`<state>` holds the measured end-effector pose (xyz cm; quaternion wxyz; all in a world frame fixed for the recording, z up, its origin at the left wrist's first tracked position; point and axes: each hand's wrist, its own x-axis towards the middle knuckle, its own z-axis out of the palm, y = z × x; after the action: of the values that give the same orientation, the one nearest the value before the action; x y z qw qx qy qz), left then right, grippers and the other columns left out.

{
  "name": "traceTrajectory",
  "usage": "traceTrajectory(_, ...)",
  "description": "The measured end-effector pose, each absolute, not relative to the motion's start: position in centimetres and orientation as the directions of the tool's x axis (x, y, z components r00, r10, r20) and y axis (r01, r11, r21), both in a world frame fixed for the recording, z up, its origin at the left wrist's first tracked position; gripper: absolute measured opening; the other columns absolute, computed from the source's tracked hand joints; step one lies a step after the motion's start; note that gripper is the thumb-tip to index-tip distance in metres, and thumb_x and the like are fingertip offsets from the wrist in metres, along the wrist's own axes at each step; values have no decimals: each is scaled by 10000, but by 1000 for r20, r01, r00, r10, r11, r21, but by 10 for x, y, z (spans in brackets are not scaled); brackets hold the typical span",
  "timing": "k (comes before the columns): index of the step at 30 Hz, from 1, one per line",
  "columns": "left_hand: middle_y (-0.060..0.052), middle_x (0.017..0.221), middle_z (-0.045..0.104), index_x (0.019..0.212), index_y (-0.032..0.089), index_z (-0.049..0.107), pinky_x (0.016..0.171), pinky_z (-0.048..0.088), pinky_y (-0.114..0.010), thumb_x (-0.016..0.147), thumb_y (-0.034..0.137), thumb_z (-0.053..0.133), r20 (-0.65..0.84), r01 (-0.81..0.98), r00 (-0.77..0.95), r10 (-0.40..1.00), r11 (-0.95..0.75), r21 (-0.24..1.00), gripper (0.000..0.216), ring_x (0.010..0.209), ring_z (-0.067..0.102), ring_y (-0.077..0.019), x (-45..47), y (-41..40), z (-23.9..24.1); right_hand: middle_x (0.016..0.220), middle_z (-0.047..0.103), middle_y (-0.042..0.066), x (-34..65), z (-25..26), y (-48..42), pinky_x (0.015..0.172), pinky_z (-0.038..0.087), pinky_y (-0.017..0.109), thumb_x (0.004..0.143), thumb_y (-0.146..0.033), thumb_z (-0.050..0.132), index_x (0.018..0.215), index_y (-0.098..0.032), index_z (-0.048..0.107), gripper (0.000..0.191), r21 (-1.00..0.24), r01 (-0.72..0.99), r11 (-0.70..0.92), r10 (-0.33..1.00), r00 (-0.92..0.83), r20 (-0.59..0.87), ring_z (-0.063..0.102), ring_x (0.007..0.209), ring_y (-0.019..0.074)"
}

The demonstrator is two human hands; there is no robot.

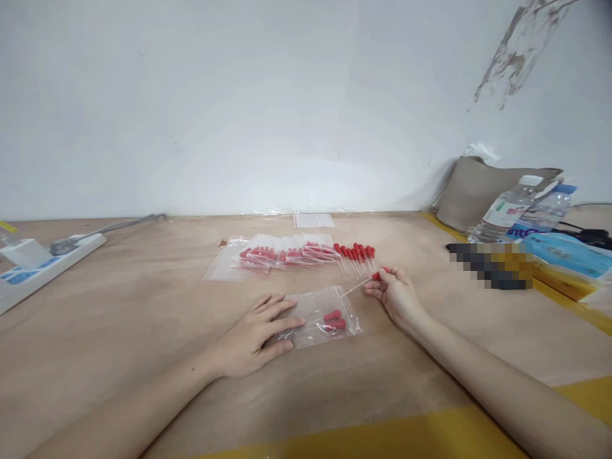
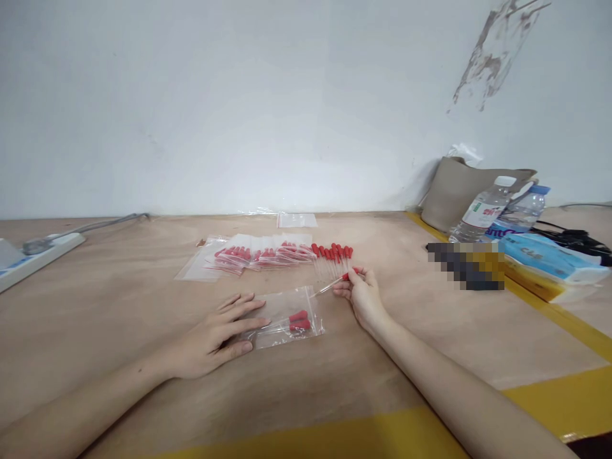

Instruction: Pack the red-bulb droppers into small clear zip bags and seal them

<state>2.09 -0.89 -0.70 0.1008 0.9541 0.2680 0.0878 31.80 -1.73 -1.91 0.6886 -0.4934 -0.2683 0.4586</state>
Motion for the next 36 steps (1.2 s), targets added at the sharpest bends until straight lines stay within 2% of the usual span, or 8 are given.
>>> traceTrajectory(11, -19, 1422, 335, 1291, 349, 442, 1055, 234, -521, 915, 417, 415, 96, 505, 839, 535, -833, 226, 383, 1333, 221, -278, 21, -9, -7, 634, 580, -60, 313, -25, -29, 446, 482, 216, 694, -301, 643, 874, -219, 389, 322, -930, -347, 122, 944, 329, 1, 594, 480, 104)
traceTrajectory(16, -18, 1419, 342, 1299, 341, 430, 1056, 239, -519, 911, 417, 424, 109, 503, 836, 537, -831, 236, 395, 1329, 233, -278, 21, -9, -8, 671, 596, -45, 312, -20, -29, 575, 532, 269, 701, -239, 632, 840, -220, 387, 282, -923, -381, 55, 936, 342, -85, 630, 562, 120)
traceTrajectory(18, -26, 1417, 345, 1331, 321, 384, 1062, 230, -518, 909, 420, 428, 115, 505, 832, 544, -826, 250, 436, 1325, 244, -276, 21, -9, -8, 677, 602, -34, 311, -19, -31, 605, 525, 269, 686, -241, 648, 822, -207, 408, 277, -942, -331, -49, 955, 261, -141, 629, 581, 116)
traceTrajectory(21, -37, 1412, 355, 1373, 292, 308, 1068, 224, -511, 909, 419, 426, 117, 502, 831, 543, -824, 261, 495, 1325, 244, -271, 22, -10, -7, 625, 582, -32, 312, -19, -35, 516, 456, 214, 652, -292, 684, 801, -181, 475, 279, -989, -86, -124, 988, 83, -132, 564, 523, 86)
traceTrajectory(23, -38, 1412, 355, 1384, 286, 281, 1068, 226, -509, 911, 419, 424, 117, 501, 833, 541, -826, 258, 512, 1328, 237, -271, 22, -10, -7, 557, 526, -50, 315, -21, -36, 453, 373, 191, 619, -314, 705, 768, -167, 533, 271, -987, 146, -61, 998, 5, -61, 467, 468, 62)
traceTrajectory(26, -29, 1419, 343, 1388, 292, 264, 1072, 216, -508, 913, 421, 420, 113, 497, 837, 535, -831, 251, 516, 1331, 229, -268, 22, -9, -8, 548, 459, -57, 317, -25, -33, 458, 319, 199, 577, -301, 723, 713, -154, 612, 229, -908, 408, 98, 995, -19, 99, 366, 475, 53)
traceTrajectory(32, -28, 1436, 310, 1384, 291, 273, 1078, 205, -509, 912, 436, 413, 93, 511, 833, 546, -822, 250, 513, 1336, 218, -267, 24, -8, -9, 744, 547, 25, 308, -31, -27, 599, 412, 259, 670, -367, 654, 772, -157, 688, 235, -855, 453, 252, 967, -101, 232, 493, 639, 118)
traceTrajectory(36, -38, 1423, 336, 1380, 284, 275, 1072, 213, -514, 910, 433, 419, 95, 509, 834, 543, -824, 248, 514, 1333, 225, -270, 24, -9, -8, 744, 562, 36, 304, -26, -30, 693, 420, 283, 803, -301, 513, 756, -190, 700, 222, -717, 550, 427, 902, -315, 296, 520, 733, 146)
